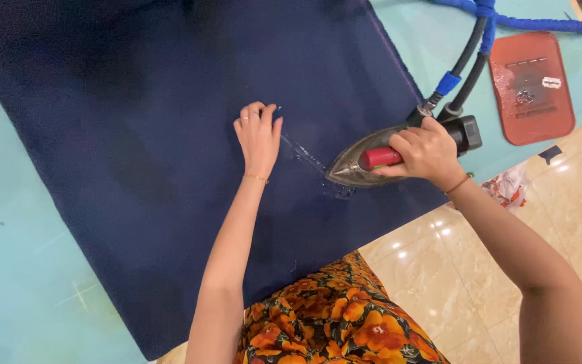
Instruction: Ironing a large piece of blue fabric and then folding it on a studio table.
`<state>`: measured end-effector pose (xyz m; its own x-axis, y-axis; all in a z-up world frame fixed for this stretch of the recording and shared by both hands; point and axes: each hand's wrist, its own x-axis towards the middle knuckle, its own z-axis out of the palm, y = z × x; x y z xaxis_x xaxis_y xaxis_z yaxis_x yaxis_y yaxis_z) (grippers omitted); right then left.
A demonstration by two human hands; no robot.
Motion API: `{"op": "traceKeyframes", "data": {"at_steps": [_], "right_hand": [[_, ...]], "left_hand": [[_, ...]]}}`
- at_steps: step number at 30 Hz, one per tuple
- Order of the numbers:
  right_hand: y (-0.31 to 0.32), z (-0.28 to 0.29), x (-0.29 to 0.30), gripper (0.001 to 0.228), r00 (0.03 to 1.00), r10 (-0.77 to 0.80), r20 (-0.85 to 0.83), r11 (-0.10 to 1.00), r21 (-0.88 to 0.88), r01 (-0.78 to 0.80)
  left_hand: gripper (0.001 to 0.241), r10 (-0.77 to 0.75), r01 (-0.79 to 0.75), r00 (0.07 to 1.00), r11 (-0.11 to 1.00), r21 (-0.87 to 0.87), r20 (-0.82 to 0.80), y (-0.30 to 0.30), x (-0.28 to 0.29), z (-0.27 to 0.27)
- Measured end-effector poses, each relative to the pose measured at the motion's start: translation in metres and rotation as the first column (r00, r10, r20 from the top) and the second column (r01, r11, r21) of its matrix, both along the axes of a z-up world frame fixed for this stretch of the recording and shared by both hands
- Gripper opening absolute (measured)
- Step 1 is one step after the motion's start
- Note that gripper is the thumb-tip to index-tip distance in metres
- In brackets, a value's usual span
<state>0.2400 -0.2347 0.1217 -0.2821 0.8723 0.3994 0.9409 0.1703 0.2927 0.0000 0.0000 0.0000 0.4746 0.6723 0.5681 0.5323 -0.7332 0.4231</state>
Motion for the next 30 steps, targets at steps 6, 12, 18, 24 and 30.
{"op": "traceKeyframes", "data": {"at_steps": [6,12,18,24,30], "right_hand": [[0.018,0.000,0.014,0.061,1.000,-0.003,-0.003,0.998,0.066,0.003],[0.041,0.004,0.021,0.064,1.000,0.003,0.006,0.998,0.071,-0.003],[0.082,0.006,0.028,0.064,0.999,-0.032,0.043,0.996,0.080,0.028],[0.143,-0.001,0.044,0.067,0.999,-0.032,0.041,0.995,0.097,0.028],[0.208,-0.003,0.053,0.071,0.993,-0.056,0.104,0.979,0.201,0.034]], "left_hand": [[0.010,0.055,-0.050,0.994,0.998,0.047,-0.098,0.020,0.024,-0.004],[0.007,0.067,-0.067,0.998,0.997,0.029,0.013,0.008,0.015,0.015],[0.007,0.037,0.017,0.966,0.979,-0.204,0.255,-0.042,-0.007,0.006],[0.013,0.012,0.027,0.978,0.983,-0.182,0.210,-0.074,-0.010,0.001],[0.013,-0.030,0.056,0.993,0.970,-0.237,0.112,-0.078,-0.009,0.006]]}}
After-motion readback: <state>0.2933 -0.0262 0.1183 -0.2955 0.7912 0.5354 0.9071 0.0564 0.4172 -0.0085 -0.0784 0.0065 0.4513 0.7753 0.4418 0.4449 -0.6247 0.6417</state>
